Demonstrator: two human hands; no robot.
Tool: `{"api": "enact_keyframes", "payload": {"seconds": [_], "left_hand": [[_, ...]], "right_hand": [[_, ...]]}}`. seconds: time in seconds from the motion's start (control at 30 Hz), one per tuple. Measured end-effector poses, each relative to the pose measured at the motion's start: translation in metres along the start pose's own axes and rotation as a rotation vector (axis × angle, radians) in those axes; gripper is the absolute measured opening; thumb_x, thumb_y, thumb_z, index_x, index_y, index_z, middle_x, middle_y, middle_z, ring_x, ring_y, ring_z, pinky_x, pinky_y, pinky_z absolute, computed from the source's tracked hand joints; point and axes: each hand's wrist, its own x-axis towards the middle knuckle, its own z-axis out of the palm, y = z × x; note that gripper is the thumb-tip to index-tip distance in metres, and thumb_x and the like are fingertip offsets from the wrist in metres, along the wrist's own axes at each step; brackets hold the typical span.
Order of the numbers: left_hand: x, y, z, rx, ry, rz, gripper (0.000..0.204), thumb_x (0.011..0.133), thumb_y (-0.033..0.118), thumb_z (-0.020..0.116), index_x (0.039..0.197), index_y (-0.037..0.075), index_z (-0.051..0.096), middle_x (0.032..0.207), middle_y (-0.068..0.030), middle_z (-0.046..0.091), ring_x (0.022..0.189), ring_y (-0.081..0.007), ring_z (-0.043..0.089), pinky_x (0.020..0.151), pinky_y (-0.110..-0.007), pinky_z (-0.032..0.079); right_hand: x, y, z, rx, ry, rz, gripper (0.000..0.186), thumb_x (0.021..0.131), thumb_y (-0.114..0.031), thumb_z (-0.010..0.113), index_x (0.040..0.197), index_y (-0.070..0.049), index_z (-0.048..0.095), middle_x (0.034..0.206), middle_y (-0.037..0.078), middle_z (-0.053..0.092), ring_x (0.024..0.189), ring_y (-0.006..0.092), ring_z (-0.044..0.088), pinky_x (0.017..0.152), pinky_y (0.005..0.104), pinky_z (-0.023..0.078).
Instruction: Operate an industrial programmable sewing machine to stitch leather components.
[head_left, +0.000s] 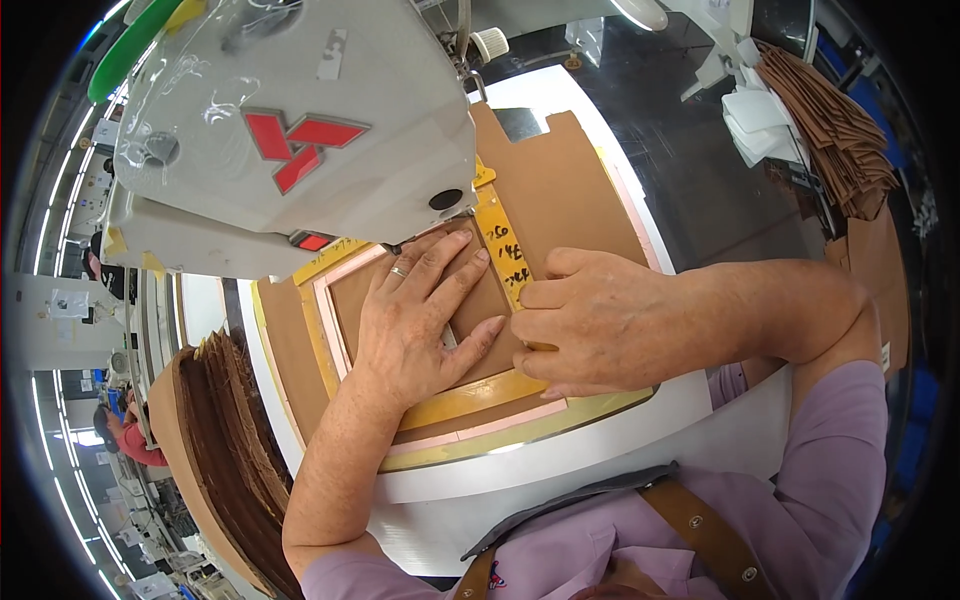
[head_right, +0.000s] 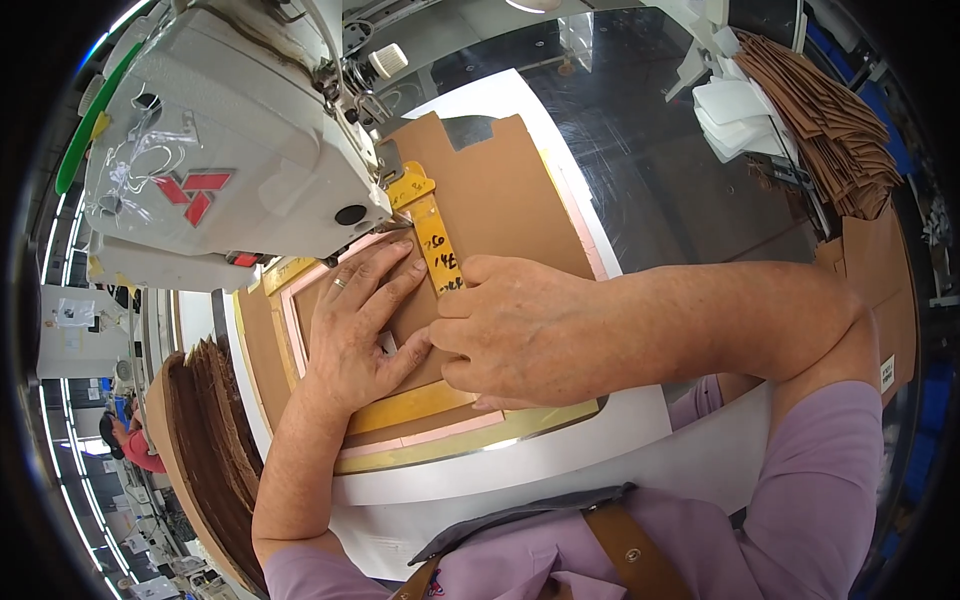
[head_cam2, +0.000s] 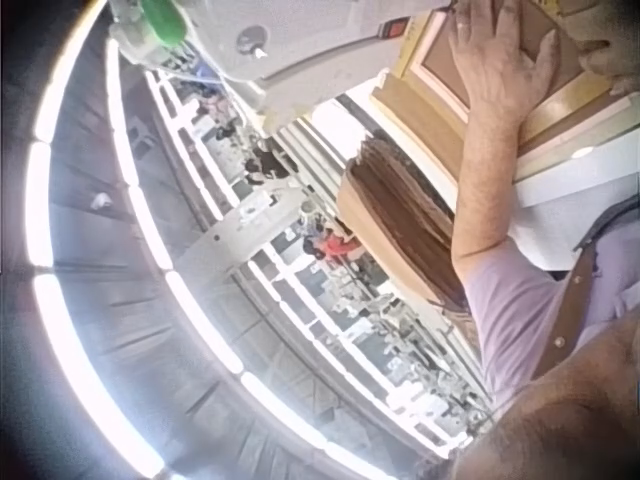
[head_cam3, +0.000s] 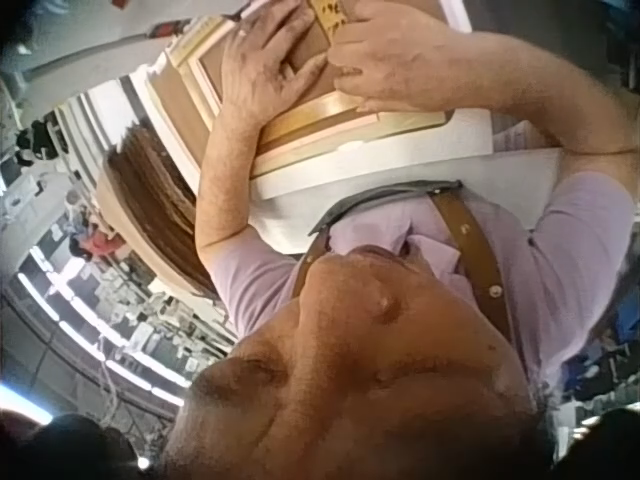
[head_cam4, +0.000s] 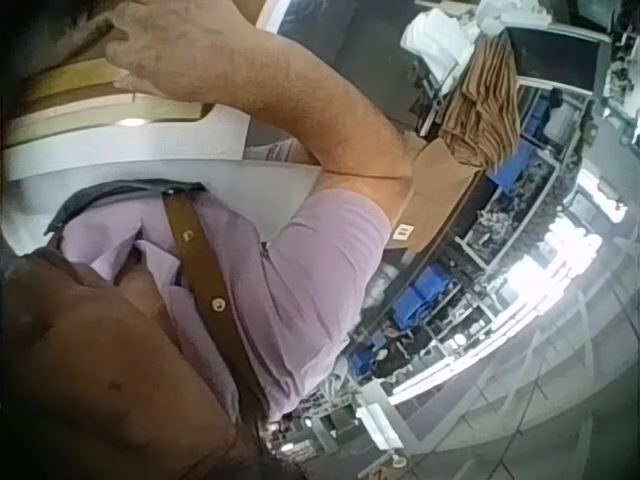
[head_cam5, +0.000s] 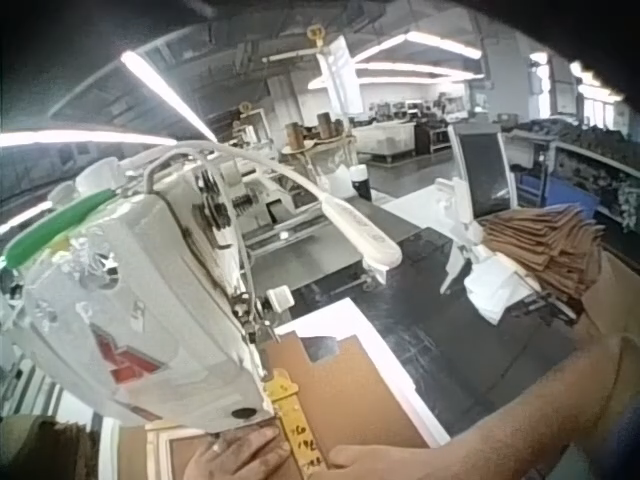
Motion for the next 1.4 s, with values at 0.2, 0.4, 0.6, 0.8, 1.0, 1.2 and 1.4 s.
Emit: {"api": "enact_keyframes", "payload": {"seconds": [0.2, 0.4, 0.6, 0.8, 1.0, 1.2, 1.4], "left_hand": [[0.001, 0.005, -0.011, 0.042, -0.091, -0.049, 0.059, 0.083, 0.036, 0.078, 0.132, 0.007, 0.066, 0.144, -0.014, 0.056, 0.133, -0.0319, 0.054, 0.107, -0.048, 0.04], [-0.001, 0.014, -0.015, 0.047, -0.14, -0.12, 0.059, 0.082, 0.037, 0.079, 0.133, 0.01, 0.066, 0.142, -0.0092, 0.059, 0.131, -0.0276, 0.056, 0.114, -0.053, 0.034], [-0.007, 0.014, -0.013, -0.002, -0.074, -0.019, 0.04, 0.085, 0.025, 0.077, 0.121, 0.008, 0.072, 0.131, -0.0053, 0.066, 0.122, -0.0212, 0.063, 0.113, -0.054, 0.038], [-0.006, 0.014, -0.01, -0.03, -0.084, -0.057, 0.052, 0.085, 0.03, 0.073, 0.13, 0.005, 0.067, 0.136, -0.0107, 0.063, 0.129, -0.0268, 0.058, 0.117, -0.058, 0.029], [-0.014, 0.011, -0.006, -0.083, -0.052, -0.056, 0.05, 0.079, 0.023, 0.079, 0.124, 0.003, 0.069, 0.134, -0.0119, 0.063, 0.125, -0.0251, 0.059, 0.11, -0.049, 0.037], [-0.005, -0.001, -0.004, -0.089, 0.005, -0.119, 0.04, 0.081, 0.026, 0.079, 0.118, 0.012, 0.073, 0.134, -0.0096, 0.063, 0.112, -0.0269, 0.064, 0.105, -0.051, 0.036], [-0.001, -0.004, -0.009, -0.07, -0.013, -0.175, 0.05, 0.083, 0.031, 0.076, 0.128, 0.011, 0.07, 0.134, -0.01, 0.064, 0.122, -0.0269, 0.062, 0.112, -0.053, 0.029]], "right_hand": [[0.002, 0.002, -0.006, -0.035, -0.082, 0.019, 0.033, 0.085, -0.035, 0.073, 0.106, -0.01, 0.07, 0.09, 0.003, 0.062, 0.091, 0.0197, 0.062, 0.077, 0.0364, 0.044], [0.003, 0.006, -0.008, -0.07, -0.141, 0.059, 0.039, 0.088, -0.04, 0.072, 0.114, -0.011, 0.068, 0.092, 0.004, 0.064, 0.09, 0.0207, 0.063, 0.074, 0.0377, 0.044], [0.005, 0.012, -0.007, -0.101, -0.119, 0.093, 0.039, 0.088, -0.037, 0.071, 0.116, -0.01, 0.067, 0.091, 0.004, 0.065, 0.09, 0.0219, 0.063, 0.075, 0.0371, 0.046], [0.004, 0.02, -0.004, -0.161, -0.021, 0.108, 0.031, 0.091, -0.035, 0.069, 0.109, -0.01, 0.068, 0.103, 0.01, 0.068, 0.105, 0.0223, 0.066, 0.081, 0.0358, 0.051], [-0.003, 0.026, 0.006, -0.212, 0.06, 0.149, 0.04, 0.091, -0.033, 0.068, 0.119, -0.003, 0.068, 0.122, 0.014, 0.068, 0.116, 0.0249, 0.063, 0.092, 0.0365, 0.053], [-0.001, 0.038, 0.008, -0.125, 0.044, 0.248, 0.046, 0.095, -0.037, 0.066, 0.124, -0.001, 0.067, 0.129, 0.013, 0.067, 0.121, 0.0256, 0.062, 0.105, 0.0374, 0.047], [0.0, 0.044, 0.006, -0.17, 0.008, 0.34, 0.054, 0.092, -0.041, 0.069, 0.133, -0.005, 0.065, 0.14, 0.007, 0.061, 0.131, 0.024, 0.054, 0.117, 0.0427, 0.035]]}}
